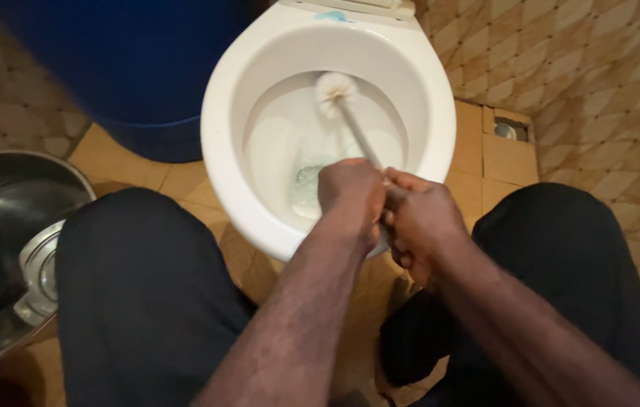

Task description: The person squats in front of a toilet, picks up a bottle of Nivea Men Cool Kick lotion, and pours it into the toilet bowl. They then use a toilet brush to scrub the inside of the bowl, mixing the lotion with the water.

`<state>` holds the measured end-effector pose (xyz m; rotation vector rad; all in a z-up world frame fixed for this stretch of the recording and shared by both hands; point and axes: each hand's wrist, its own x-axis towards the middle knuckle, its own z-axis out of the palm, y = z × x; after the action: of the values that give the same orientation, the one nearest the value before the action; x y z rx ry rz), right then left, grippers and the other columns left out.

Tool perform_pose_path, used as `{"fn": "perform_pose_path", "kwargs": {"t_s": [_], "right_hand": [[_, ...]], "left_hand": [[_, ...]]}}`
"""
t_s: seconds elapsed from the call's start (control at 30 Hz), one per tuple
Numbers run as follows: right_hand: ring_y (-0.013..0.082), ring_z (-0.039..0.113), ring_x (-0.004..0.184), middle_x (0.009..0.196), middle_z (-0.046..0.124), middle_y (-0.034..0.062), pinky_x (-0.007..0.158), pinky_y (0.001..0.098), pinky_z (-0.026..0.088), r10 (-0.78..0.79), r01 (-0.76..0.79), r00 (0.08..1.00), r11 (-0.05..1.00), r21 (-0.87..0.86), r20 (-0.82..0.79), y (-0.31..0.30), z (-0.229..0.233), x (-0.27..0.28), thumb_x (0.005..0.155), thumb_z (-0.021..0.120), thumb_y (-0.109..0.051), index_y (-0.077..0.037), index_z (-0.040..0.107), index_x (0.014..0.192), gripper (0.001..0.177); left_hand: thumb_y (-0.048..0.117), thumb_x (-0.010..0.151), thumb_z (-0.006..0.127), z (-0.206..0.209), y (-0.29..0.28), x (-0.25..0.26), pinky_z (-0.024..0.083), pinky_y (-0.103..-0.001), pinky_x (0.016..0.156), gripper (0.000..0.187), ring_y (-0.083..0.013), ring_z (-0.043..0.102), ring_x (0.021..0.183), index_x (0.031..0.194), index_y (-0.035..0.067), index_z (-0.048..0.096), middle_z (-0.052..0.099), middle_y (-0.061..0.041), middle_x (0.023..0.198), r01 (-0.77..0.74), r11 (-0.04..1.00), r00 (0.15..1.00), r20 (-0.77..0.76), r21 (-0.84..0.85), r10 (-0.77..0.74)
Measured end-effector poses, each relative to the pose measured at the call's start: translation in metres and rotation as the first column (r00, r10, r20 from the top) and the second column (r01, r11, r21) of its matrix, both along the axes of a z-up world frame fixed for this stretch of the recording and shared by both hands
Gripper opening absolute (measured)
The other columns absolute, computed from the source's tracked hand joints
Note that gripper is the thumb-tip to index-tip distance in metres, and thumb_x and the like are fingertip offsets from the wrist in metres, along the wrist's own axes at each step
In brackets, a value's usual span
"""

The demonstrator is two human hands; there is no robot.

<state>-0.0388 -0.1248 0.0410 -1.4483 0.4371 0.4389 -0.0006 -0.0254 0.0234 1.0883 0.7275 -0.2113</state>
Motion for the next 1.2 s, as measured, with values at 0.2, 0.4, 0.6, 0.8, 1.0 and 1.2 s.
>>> {"fn": "perform_pose_path", "kwargs": {"t_s": [0.2, 0.4, 0.6, 0.8, 1.0, 1.2], "right_hand": [[0.0089, 0.032, 0.038, 0.057, 0.045, -0.0041, 0.032, 0.027, 0.027, -0.068, 0.052, 0.996, 0.968, -0.246, -0.057, 0.018, 0.01, 0.003, 0.102, 0.047, -0.019, -0.017, 0.069, 0.133, 0.038], [0.0079, 0.035, 0.039, 0.058, 0.049, -0.0051, 0.031, 0.0253, 0.027, -0.018, 0.02, 0.971, 1.0, 0.005, -0.24, 0.036, 0.039, 0.001, 0.105, 0.045, -0.019, -0.011, 0.062, 0.102, 0.019], [0.0061, 0.031, 0.035, 0.052, 0.043, -0.0071, 0.03, 0.0237, 0.024, -0.128, 0.128, 0.976, 0.992, -0.01, -0.175, 0.018, 0.012, 0.004, 0.102, 0.043, -0.02, -0.018, 0.059, 0.085, 0.024], [0.0032, 0.034, 0.04, 0.057, 0.045, -0.0086, 0.034, 0.0199, 0.027, -0.051, 0.109, 0.942, 0.982, 0.158, -0.331, 0.018, 0.024, 0.033, 0.104, 0.039, -0.015, -0.014, 0.055, 0.085, 0.024], [0.0052, 0.029, 0.039, 0.055, 0.042, -0.0066, 0.033, 0.0231, 0.024, -0.104, 0.104, 0.95, 0.994, -0.014, -0.296, 0.03, 0.038, 0.007, 0.104, 0.043, -0.015, -0.01, 0.055, 0.087, 0.022], [0.0062, 0.035, 0.038, 0.061, 0.052, -0.0026, 0.031, 0.0233, 0.033, 0.065, -0.096, 0.993, 0.93, -0.356, -0.099, 0.029, 0.068, 0.0, 0.107, 0.042, -0.018, -0.019, 0.068, 0.132, 0.036]], "left_hand": [[0.001, 0.089, 0.061, 0.017, 0.005, 0.011, 0.051, -0.037, 0.06, 0.014, -0.0245, 0.064, 0.08, 0.099, -0.009, 0.061, 0.067, -0.016, 0.093, 0.05, 0.99, 0.999, -0.022, 0.131, -0.048], [0.003, 0.087, 0.063, 0.025, 0.022, 0.0, 0.053, -0.037, 0.058, 0.015, -0.0256, 0.068, 0.077, 0.097, -0.009, 0.065, 0.07, -0.018, 0.091, 0.066, 0.966, 0.996, -0.078, 0.251, -0.048], [0.005, 0.086, 0.066, 0.038, 0.011, 0.016, 0.055, -0.038, 0.056, 0.017, -0.0267, 0.071, 0.075, 0.096, -0.008, 0.069, 0.073, -0.02, 0.09, 0.204, 0.923, 0.973, -0.171, 0.327, -0.155], [0.007, 0.084, 0.068, 0.051, 0.024, 0.016, 0.057, -0.038, 0.054, 0.019, -0.0278, 0.075, 0.072, 0.094, -0.008, 0.073, 0.076, -0.021, 0.088, 0.2, 0.9, 0.974, -0.177, 0.388, -0.14], [0.01, 0.083, 0.068, 0.049, 0.02, 0.015, 0.057, -0.039, 0.054, 0.02, -0.0292, 0.077, 0.069, 0.092, -0.007, 0.074, 0.077, -0.022, 0.086, 0.233, 0.897, 0.966, -0.198, 0.375, -0.168], [0.009, 0.087, 0.057, 0.065, 0.019, -0.013, 0.059, -0.046, 0.062, 0.022, -0.0361, 0.075, 0.071, 0.094, -0.007, 0.07, 0.076, -0.024, 0.086, 0.143, 0.932, 0.988, -0.107, 0.333, -0.113]]}}
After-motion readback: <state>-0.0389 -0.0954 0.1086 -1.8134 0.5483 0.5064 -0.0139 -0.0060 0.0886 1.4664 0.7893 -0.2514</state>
